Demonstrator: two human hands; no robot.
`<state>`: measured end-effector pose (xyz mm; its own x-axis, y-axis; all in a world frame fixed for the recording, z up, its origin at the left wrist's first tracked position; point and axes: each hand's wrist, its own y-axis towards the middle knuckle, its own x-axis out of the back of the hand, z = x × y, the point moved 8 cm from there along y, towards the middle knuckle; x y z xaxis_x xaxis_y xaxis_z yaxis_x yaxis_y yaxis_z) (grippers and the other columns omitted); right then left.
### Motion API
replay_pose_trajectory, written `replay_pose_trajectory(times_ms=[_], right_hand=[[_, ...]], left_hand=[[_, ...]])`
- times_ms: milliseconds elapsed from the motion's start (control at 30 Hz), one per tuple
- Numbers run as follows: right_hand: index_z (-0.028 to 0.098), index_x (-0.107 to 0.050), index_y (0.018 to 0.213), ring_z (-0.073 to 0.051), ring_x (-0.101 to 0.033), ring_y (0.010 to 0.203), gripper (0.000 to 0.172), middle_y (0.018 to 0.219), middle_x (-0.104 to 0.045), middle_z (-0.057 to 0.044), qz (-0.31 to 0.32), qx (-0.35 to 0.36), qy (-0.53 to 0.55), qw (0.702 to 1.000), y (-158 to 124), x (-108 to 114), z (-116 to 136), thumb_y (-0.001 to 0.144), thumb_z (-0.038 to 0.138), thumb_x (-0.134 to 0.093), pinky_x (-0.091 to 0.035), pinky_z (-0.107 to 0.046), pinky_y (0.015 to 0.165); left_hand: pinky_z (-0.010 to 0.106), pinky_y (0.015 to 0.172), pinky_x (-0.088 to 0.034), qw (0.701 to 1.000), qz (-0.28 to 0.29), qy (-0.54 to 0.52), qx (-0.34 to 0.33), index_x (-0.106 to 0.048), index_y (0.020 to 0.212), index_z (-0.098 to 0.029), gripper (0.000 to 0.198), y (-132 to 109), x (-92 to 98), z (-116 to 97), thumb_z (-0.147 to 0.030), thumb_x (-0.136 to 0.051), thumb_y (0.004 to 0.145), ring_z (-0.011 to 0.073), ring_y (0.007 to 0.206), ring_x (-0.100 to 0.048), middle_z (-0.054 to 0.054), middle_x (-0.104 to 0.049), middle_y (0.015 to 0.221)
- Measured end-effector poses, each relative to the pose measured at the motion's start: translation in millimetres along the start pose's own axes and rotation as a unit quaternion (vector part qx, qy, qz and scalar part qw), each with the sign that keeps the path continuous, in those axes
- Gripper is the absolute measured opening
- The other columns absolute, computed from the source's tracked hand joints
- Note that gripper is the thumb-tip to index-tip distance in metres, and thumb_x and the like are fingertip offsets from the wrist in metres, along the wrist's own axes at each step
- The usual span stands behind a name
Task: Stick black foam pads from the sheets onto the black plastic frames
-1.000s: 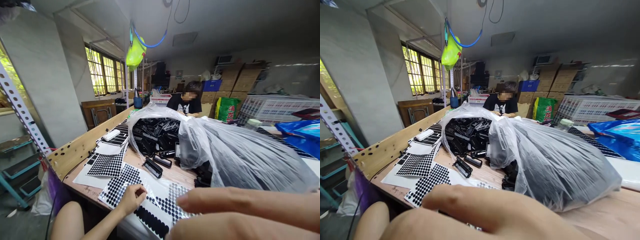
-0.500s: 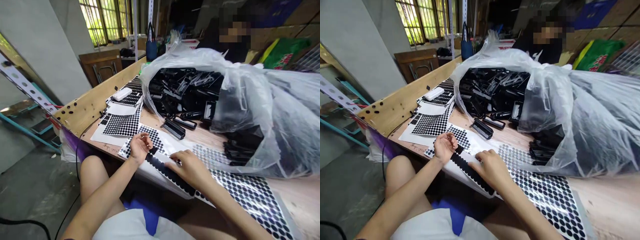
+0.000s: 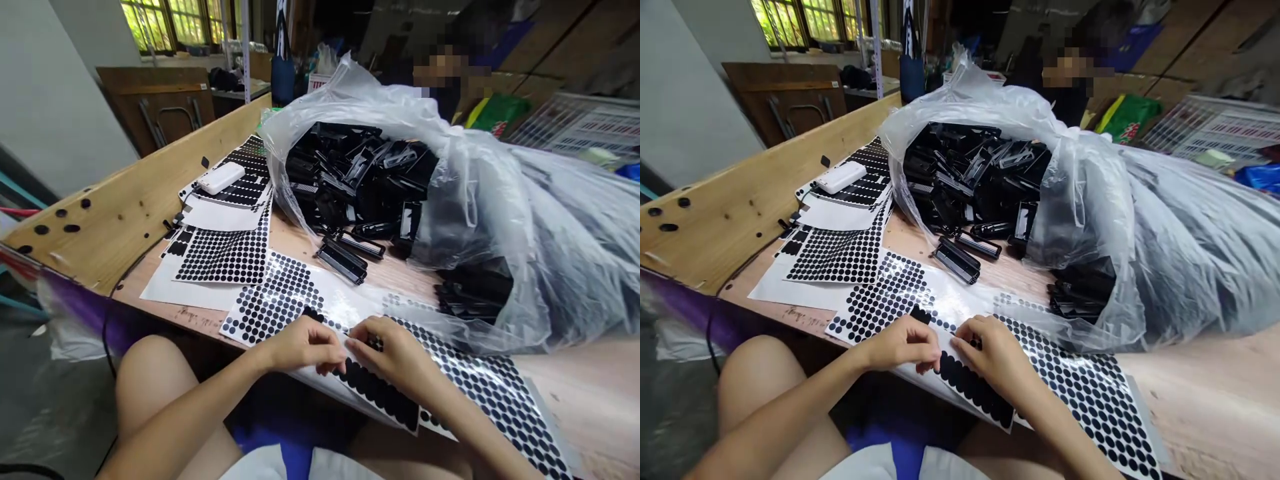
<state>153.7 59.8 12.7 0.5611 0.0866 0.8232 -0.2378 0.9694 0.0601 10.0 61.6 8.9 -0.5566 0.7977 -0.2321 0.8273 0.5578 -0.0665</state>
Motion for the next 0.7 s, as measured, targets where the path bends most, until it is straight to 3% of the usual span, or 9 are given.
replay_pose_trajectory(times_ms=[67, 167, 267, 367, 467, 533, 633, 700], right_hand=[[0.025, -0.074, 0.085, -0.028, -0.071, 0.079, 0.029, 0.082, -0.076, -0.007, -0.041, -0.013, -0.005, 0.999, 19.7, 14.6, -6.1, 0.092, 0.049, -0.06, -0.055, -0.041, 0.072], [0.022, -0.074, 0.096, -0.034, -0.069, 0.098, 0.033, 0.099, -0.076, -0.013, -0.116, -0.035, 0.001, 0.993, 58.4, 35.5, -19.4, 0.086, 0.052, -0.067, -0.054, -0.048, 0.084], [0.021, -0.074, 0.087, -0.037, -0.068, 0.099, 0.037, 0.094, -0.075, -0.014, -0.136, -0.065, 0.037, 0.988, 84.1, 43.3, -36.2, 0.077, 0.057, -0.075, -0.053, -0.051, 0.087], [0.02, -0.073, 0.085, -0.032, -0.071, 0.088, 0.045, 0.087, -0.075, -0.012, -0.147, -0.11, 0.118, 0.976, 78.2, 47.3, -48.6, 0.082, 0.064, -0.068, -0.057, -0.046, 0.078], [0.021, -0.072, 0.093, -0.025, -0.074, 0.086, 0.047, 0.097, -0.077, -0.01, -0.142, -0.145, 0.236, 0.95, 51.3, 43.4, -44.4, 0.089, 0.066, -0.059, -0.061, -0.039, 0.075], [0.023, -0.072, 0.095, -0.023, -0.074, 0.086, 0.04, 0.1, -0.077, -0.008, -0.113, -0.18, 0.371, 0.904, 30.7, 31.4, -35.5, 0.085, 0.061, -0.069, -0.062, -0.037, 0.077], [0.024, -0.074, 0.102, -0.022, -0.074, 0.084, 0.036, 0.097, -0.077, -0.005, -0.006, -0.199, 0.522, 0.829, 6.1, 11.5, -8.6, 0.078, 0.051, -0.08, -0.061, -0.035, 0.077], [0.025, -0.074, 0.112, -0.022, -0.075, 0.08, 0.036, 0.097, -0.076, -0.004, 0.084, -0.182, 0.511, 0.836, -4.5, 10.0, 11.0, 0.084, 0.048, -0.075, -0.06, -0.035, 0.076]], left_hand=[[0.023, 0.056, -0.042, 0.999, -0.035, 0.041, 0.008, -0.071, 0.071, -0.015, 0.03, -0.7, 5.9, 8.4, -0.039, -0.068, 0.088, 0.0105, 0.056, -0.055, 0.003, -0.065, 0.066], [0.023, 0.055, -0.043, 0.999, -0.045, 0.018, 0.007, -0.07, 0.071, -0.015, 0.031, -0.9, 8.7, 14.7, -0.041, -0.067, 0.088, 0.0104, 0.057, -0.055, 0.004, -0.067, 0.07], [0.023, 0.052, -0.042, 0.997, -0.066, -0.05, -0.009, -0.066, 0.068, -0.015, 0.036, 0.4, 15.6, 14.0, -0.047, -0.071, 0.084, 0.01, 0.051, -0.052, 0.001, -0.059, 0.059], [0.023, 0.048, -0.041, 0.986, -0.102, -0.13, -0.008, -0.064, 0.067, -0.015, 0.04, 1.2, 24.9, 15.5, -0.051, -0.074, 0.081, 0.0095, 0.047, -0.051, -0.001, -0.055, 0.054], [0.022, 0.048, -0.042, 0.975, -0.119, -0.187, -0.006, -0.063, 0.073, -0.015, 0.04, 1.9, 28.7, 16.3, -0.052, -0.076, 0.08, 0.0094, 0.047, -0.052, -0.001, -0.056, 0.056], [0.022, 0.051, -0.046, 0.97, -0.124, -0.209, -0.014, -0.065, 0.084, -0.014, 0.041, 3.0, 29.7, 15.1, -0.053, -0.076, 0.081, 0.0107, 0.051, -0.057, 0.0, -0.06, 0.063], [0.025, 0.054, -0.051, 0.957, -0.146, -0.247, -0.041, -0.063, 0.106, -0.016, 0.05, 4.9, 34.2, 12.7, -0.061, -0.071, 0.085, 0.0145, 0.058, -0.064, 0.002, -0.066, 0.076], [0.028, 0.056, -0.054, 0.945, -0.159, -0.279, -0.055, -0.062, 0.116, -0.017, 0.061, 5.7, 37.0, 12.4, -0.07, -0.063, 0.086, 0.0172, 0.064, -0.067, 0.004, -0.068, 0.083]])
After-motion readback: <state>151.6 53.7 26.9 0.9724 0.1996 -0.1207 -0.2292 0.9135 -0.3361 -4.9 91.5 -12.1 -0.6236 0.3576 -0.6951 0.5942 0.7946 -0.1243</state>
